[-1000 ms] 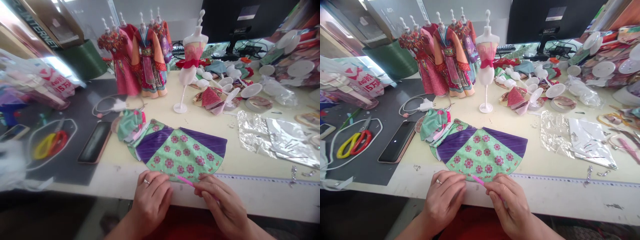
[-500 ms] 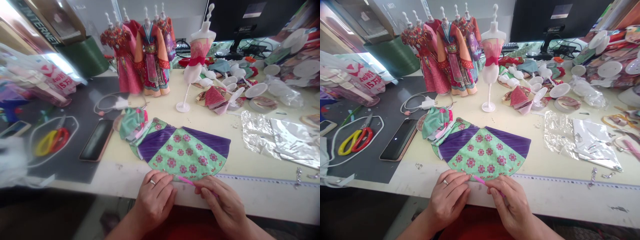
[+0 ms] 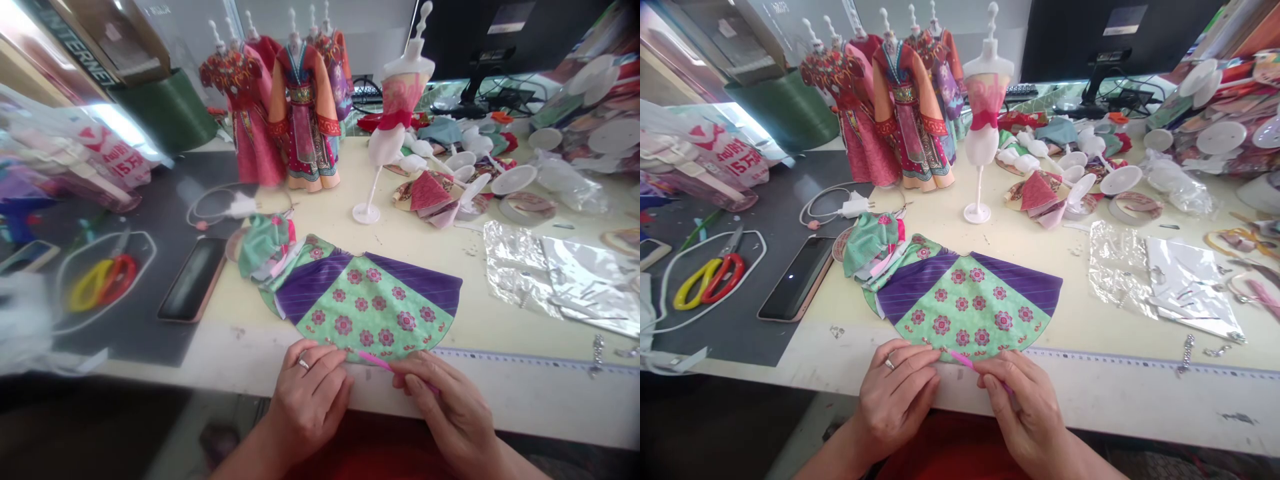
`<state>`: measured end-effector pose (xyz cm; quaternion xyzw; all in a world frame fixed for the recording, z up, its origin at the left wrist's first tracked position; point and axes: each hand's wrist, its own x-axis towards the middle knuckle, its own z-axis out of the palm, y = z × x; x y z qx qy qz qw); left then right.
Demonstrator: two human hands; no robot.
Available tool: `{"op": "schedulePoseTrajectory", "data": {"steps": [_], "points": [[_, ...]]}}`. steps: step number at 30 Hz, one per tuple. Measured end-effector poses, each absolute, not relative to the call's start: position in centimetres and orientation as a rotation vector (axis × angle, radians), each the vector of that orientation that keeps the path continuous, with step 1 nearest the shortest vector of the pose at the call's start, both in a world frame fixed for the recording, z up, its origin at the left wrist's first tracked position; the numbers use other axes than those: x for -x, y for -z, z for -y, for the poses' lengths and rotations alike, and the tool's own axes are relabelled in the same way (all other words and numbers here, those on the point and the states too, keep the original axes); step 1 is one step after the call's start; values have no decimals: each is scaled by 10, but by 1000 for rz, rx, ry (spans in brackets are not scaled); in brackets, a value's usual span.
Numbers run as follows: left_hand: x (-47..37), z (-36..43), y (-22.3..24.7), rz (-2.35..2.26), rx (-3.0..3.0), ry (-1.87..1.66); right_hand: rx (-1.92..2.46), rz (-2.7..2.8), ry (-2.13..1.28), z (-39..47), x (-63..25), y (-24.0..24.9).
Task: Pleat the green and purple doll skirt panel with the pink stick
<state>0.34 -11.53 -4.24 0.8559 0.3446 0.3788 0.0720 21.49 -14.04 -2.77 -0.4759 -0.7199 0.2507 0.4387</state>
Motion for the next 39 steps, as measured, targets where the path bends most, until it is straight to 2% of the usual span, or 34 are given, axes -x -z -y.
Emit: {"op": "schedulePoseTrajectory", "data": {"steps": [6, 22, 39], "points": [[-4, 114, 43, -1045, -2564, -1138, 1159, 1803, -658, 142, -215, 30], [-5, 114, 42, -1071, -2583, -1150, 1062, 1906, -412, 144, -214, 32], [-6, 114, 41, -1077, -2589, -1149, 1068, 1912, -379, 143, -213, 32]]}}
